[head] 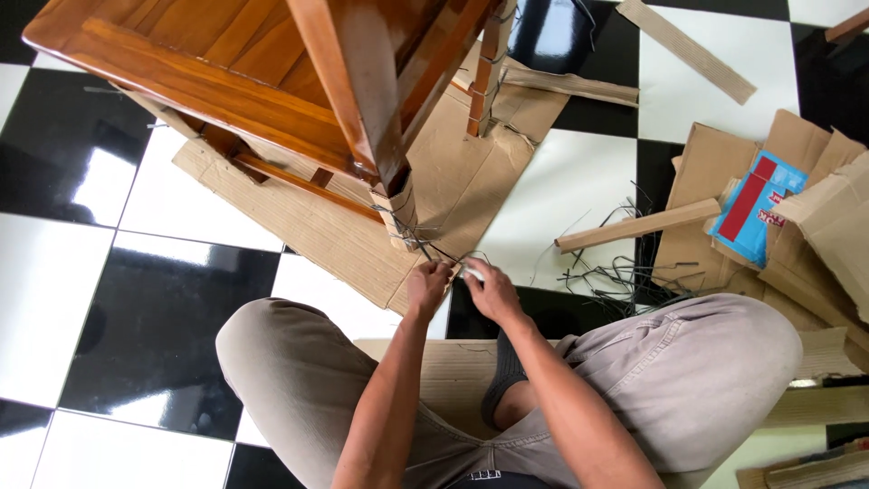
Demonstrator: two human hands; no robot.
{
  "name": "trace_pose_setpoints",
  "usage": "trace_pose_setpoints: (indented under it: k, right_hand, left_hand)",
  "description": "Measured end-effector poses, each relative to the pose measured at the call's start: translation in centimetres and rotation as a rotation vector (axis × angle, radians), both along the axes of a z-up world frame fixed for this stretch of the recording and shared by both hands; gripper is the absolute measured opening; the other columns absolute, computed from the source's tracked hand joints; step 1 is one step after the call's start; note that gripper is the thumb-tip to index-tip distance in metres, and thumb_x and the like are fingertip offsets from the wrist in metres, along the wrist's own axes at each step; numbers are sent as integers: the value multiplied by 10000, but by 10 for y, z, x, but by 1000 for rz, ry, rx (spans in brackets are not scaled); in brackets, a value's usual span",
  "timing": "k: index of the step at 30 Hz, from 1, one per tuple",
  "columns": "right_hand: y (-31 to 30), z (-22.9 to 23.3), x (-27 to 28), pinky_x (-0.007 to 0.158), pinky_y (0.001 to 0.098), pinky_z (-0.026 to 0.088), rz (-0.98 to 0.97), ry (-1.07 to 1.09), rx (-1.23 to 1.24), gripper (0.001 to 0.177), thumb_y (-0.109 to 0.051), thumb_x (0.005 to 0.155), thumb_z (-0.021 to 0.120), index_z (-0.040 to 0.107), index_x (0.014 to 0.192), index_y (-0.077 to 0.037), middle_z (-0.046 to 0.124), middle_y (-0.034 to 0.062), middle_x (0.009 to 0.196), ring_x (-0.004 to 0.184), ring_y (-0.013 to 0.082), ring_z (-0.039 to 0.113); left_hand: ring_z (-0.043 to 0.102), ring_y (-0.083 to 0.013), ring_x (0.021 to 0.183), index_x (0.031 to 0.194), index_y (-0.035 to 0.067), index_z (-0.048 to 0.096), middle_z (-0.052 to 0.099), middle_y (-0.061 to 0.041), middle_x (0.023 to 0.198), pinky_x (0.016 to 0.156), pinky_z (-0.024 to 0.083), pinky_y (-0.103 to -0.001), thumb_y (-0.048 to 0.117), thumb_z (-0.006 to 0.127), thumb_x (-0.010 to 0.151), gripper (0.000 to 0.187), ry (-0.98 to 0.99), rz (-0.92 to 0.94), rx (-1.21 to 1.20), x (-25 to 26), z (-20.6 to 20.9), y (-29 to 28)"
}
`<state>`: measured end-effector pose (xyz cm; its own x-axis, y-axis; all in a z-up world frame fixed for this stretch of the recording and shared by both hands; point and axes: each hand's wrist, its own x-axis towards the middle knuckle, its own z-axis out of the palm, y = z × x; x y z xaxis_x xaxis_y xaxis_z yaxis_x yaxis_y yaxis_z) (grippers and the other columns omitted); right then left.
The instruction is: Wrap the legs of wooden furniture with cardboard and secure them with ties
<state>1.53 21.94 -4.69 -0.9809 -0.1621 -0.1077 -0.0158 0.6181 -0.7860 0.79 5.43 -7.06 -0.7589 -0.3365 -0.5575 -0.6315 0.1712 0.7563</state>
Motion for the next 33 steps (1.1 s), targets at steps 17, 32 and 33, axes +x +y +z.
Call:
trace_pose_setpoints:
  k: [17, 32, 33]
  right_hand:
    - [-48, 0, -2, 875, 527, 580, 41, -89, -8, 298, -336, 1038, 587, 643, 1242, -128, 768, 186, 1061, 998, 404, 733]
    - [-43, -23, -69, 484, 281, 365, -530, -437, -234, 208, -306, 865, 686, 656, 781, -117, 451, 27, 602, 583, 151, 457]
    - [-47, -17, -74, 460, 263, 333, -540, -422, -259, 210, -295, 842, 695, 638, 759, -111, 427, 21, 570, 543, 140, 435]
  left_hand:
    - [745, -298, 946, 899, 194, 810, 779, -2, 798, 885, 557, -442, 385, 619, 862, 273, -3, -205, -111, 4, -23, -35]
    - [524, -504, 1314, 1437, 43, 490, 561, -289, 1410, 1141, 400, -607, 16, 507, 873, 565, 295, 288, 51, -23, 17, -67]
    - [538, -488, 1300, 1400, 71, 531, 598, -263, 1362, 1133, 407, -590, 5, 510, 845, 559, 348, 225, 58, -24, 8, -66]
